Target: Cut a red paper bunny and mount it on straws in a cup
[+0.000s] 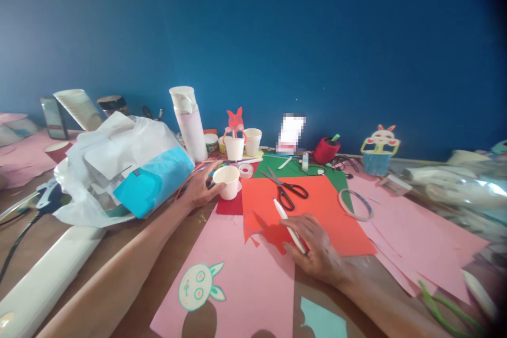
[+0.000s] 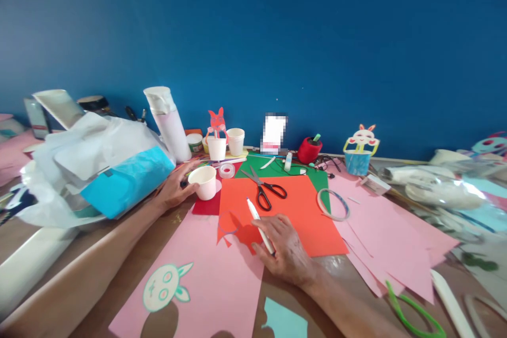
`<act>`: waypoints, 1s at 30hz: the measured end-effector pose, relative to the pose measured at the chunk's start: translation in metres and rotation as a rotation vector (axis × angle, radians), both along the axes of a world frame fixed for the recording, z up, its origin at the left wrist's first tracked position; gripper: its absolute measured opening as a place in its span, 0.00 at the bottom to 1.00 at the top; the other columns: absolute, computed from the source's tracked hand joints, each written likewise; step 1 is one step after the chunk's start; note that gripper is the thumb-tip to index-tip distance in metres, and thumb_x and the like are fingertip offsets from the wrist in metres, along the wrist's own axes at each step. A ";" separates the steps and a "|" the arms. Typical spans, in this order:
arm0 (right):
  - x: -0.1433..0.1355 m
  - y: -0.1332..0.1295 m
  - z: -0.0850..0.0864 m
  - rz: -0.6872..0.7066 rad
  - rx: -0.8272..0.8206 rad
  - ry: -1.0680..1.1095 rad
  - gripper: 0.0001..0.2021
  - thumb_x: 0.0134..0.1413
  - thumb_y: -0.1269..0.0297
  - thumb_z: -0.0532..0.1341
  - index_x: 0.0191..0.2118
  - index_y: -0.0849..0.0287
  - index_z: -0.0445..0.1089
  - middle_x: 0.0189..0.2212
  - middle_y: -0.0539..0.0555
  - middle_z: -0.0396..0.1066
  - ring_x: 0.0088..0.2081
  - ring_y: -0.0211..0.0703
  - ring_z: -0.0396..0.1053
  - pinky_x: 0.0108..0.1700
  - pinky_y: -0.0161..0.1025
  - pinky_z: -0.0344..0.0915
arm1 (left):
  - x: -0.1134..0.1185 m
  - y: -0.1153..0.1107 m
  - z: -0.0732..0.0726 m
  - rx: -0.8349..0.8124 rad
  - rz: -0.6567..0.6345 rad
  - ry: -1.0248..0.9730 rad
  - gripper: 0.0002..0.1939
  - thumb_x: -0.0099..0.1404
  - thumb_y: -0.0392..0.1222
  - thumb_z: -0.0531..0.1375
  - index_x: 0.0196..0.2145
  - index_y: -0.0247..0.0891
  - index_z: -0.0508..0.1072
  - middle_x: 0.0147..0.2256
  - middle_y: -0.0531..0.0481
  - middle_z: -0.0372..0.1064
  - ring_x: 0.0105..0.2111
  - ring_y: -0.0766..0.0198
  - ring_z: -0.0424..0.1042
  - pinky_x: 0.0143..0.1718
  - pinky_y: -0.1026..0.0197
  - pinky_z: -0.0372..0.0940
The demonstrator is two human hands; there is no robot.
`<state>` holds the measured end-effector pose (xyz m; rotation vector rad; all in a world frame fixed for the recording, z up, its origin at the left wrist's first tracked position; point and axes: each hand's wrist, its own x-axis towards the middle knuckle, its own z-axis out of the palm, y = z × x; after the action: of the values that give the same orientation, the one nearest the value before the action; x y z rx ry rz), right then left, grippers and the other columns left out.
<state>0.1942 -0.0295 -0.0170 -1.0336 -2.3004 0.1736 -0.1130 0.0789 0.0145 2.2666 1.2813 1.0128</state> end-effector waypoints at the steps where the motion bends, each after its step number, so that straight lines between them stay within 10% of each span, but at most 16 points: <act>1: 0.000 0.000 -0.001 0.004 0.007 0.000 0.18 0.51 0.68 0.56 0.50 0.58 0.59 0.41 0.59 0.68 0.42 0.47 0.66 0.44 0.48 0.60 | 0.001 -0.001 0.001 0.014 -0.004 0.021 0.29 0.57 0.48 0.54 0.55 0.35 0.58 0.54 0.41 0.59 0.52 0.52 0.60 0.49 0.53 0.59; 15: -0.006 0.000 0.001 0.063 0.113 -0.027 0.17 0.51 0.65 0.57 0.48 0.59 0.60 0.39 0.57 0.70 0.40 0.46 0.65 0.42 0.46 0.57 | 0.030 -0.035 0.015 0.413 -0.035 -0.045 0.26 0.52 0.42 0.59 0.49 0.35 0.62 0.44 0.40 0.65 0.44 0.54 0.64 0.43 0.56 0.61; 24: -0.006 -0.007 0.007 0.139 0.144 -0.026 0.14 0.53 0.68 0.55 0.47 0.60 0.61 0.35 0.56 0.68 0.36 0.43 0.64 0.41 0.45 0.55 | 0.088 -0.063 -0.003 -0.851 -0.262 -0.881 0.12 0.52 0.30 0.51 0.35 0.34 0.67 0.27 0.52 0.61 0.23 0.72 0.59 0.22 0.69 0.54; 30: -0.006 -0.010 0.012 0.200 0.161 -0.052 0.15 0.53 0.67 0.55 0.48 0.61 0.60 0.31 0.55 0.67 0.34 0.43 0.62 0.42 0.47 0.55 | 0.091 -0.059 -0.013 -1.162 -0.251 -1.215 0.10 0.58 0.34 0.53 0.40 0.34 0.64 0.37 0.44 0.68 0.33 0.64 0.69 0.33 0.60 0.65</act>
<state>0.1885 -0.0393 -0.0054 -0.7359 -2.4187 0.0410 -0.0219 0.0204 0.0010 0.6352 0.6416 0.8847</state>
